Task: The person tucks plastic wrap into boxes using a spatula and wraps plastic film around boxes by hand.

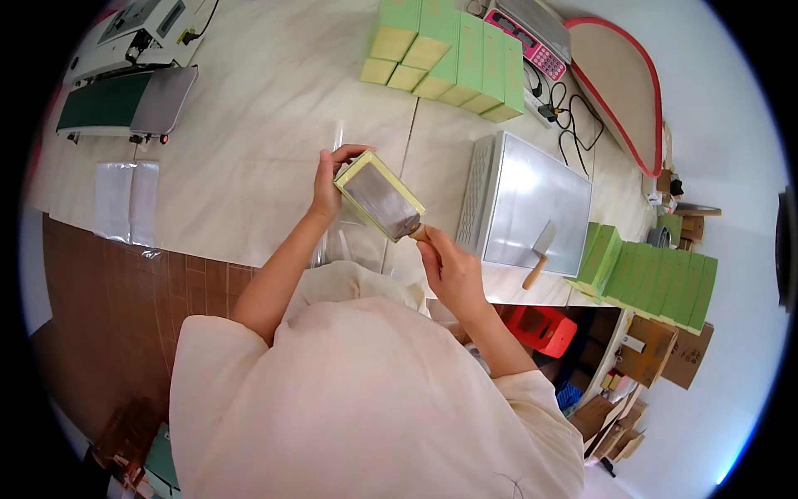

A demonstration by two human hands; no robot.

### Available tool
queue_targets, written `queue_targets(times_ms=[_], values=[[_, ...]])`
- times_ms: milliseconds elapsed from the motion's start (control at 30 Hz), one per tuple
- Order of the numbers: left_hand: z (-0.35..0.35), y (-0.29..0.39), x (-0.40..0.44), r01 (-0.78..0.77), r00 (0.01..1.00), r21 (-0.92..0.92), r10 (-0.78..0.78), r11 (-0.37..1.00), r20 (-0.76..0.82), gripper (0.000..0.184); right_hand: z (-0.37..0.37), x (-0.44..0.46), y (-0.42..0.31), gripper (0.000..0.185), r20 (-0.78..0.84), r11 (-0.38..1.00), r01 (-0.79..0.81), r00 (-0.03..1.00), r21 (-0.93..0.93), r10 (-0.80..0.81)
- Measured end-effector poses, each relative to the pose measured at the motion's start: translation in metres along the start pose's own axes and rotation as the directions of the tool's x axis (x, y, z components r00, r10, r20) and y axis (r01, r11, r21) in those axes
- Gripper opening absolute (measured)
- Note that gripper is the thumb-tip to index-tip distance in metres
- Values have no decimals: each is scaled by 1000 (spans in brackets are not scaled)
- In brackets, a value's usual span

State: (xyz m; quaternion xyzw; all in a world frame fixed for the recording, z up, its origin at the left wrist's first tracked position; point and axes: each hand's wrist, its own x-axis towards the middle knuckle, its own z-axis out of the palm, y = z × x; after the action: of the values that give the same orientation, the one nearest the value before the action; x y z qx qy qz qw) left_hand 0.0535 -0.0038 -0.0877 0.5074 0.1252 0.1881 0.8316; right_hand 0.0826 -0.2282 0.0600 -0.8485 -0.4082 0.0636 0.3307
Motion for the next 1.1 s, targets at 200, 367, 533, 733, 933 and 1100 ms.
queue_targets(times_ms=[200, 367, 533, 733, 933, 1100], values=[[1, -1, 1, -16, 1000, 62, 18, 998, -22, 86, 1, 12, -8, 15, 63, 996, -13, 998, -83, 18], [-5, -7, 5, -26, 1000, 108, 27, 994, -11, 87, -4, 5, -9, 14, 91, 991, -29, 995, -132, 41], [-4, -8, 6, -45, 998, 121, 49, 992, -29, 86, -10, -9, -5, 13, 60, 989, -49, 996, -140, 58], [-4, -8, 5, -60, 998, 113, 61, 992, -7, 85, 0, 8, -4, 14, 106, 984, -89, 989, -158, 106], [-6, -5, 7, -92, 996, 167, 91, 982, 10, 86, -1, 7, -1, 14, 66, 993, -60, 996, -104, 67], [-8, -8, 8, -45, 999, 125, 45, 991, 8, 87, -2, -2, 4, 10, 41, 996, -69, 997, -59, 72]])
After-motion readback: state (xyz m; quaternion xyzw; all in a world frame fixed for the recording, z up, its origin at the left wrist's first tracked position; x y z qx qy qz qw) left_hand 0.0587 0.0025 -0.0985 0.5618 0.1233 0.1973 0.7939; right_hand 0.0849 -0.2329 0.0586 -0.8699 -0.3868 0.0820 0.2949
